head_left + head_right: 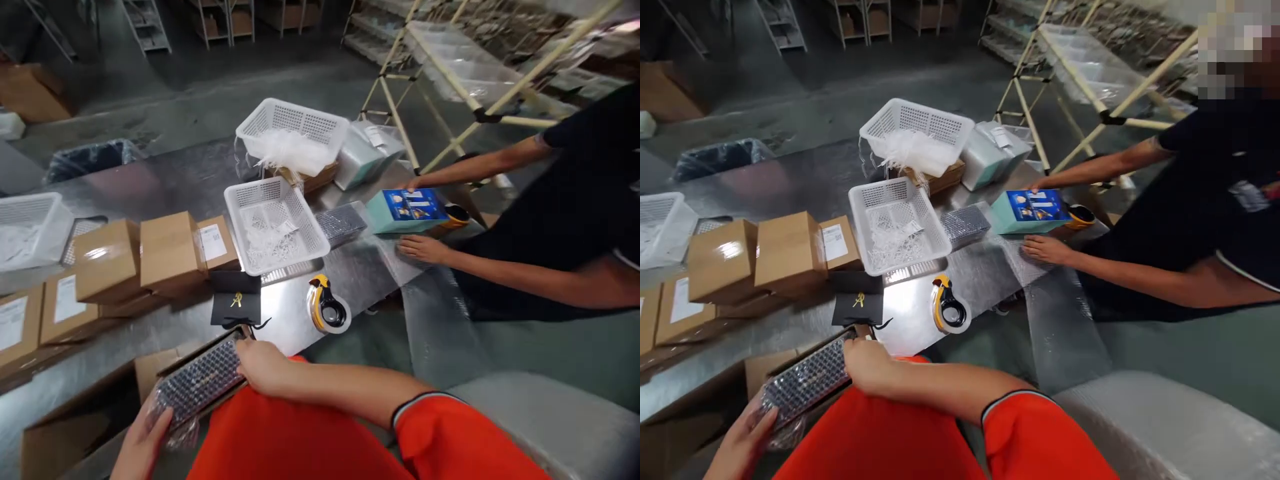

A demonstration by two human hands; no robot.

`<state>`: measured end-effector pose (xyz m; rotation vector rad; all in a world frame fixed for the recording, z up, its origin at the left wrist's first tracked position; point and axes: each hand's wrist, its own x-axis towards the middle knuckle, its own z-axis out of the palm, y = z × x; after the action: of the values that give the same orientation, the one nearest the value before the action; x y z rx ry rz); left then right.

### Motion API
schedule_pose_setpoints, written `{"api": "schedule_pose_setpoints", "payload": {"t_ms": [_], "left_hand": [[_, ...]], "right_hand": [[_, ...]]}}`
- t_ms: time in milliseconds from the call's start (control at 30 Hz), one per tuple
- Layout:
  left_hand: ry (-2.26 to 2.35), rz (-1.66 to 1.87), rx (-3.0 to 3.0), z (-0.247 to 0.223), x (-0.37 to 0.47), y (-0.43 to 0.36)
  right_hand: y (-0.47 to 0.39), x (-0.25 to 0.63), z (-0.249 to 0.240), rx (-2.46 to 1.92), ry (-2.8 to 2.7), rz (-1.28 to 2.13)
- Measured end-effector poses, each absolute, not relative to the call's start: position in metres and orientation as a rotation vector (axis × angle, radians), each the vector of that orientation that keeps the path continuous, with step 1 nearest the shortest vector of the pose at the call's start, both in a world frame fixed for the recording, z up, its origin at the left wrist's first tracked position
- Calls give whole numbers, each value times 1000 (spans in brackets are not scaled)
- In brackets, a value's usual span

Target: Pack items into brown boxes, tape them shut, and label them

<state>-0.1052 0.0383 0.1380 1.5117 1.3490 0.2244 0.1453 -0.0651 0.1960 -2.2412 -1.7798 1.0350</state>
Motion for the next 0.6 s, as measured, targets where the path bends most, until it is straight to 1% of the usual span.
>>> {"api": "schedule_pose_setpoints", "payload": {"t_ms": [100,200,367,467,600], "left_hand": [[1495,112,1705,138,-96,40],[1635,-175,1996,146,-85,36],[1522,-593,2428,179,-69,29],[1341,-732,2655,190,-61,30],[1190,-859,2397,176,-48,36]], "right_hand": [[-57,132,190,-2365,-1903,919],[-52,123,181,-2422,-2031,778],[-47,111,163,-2444,-2133,535],[-40,102,159,-2398,-2351,575],[-29,91,154,-2286,-2548,697]]}}
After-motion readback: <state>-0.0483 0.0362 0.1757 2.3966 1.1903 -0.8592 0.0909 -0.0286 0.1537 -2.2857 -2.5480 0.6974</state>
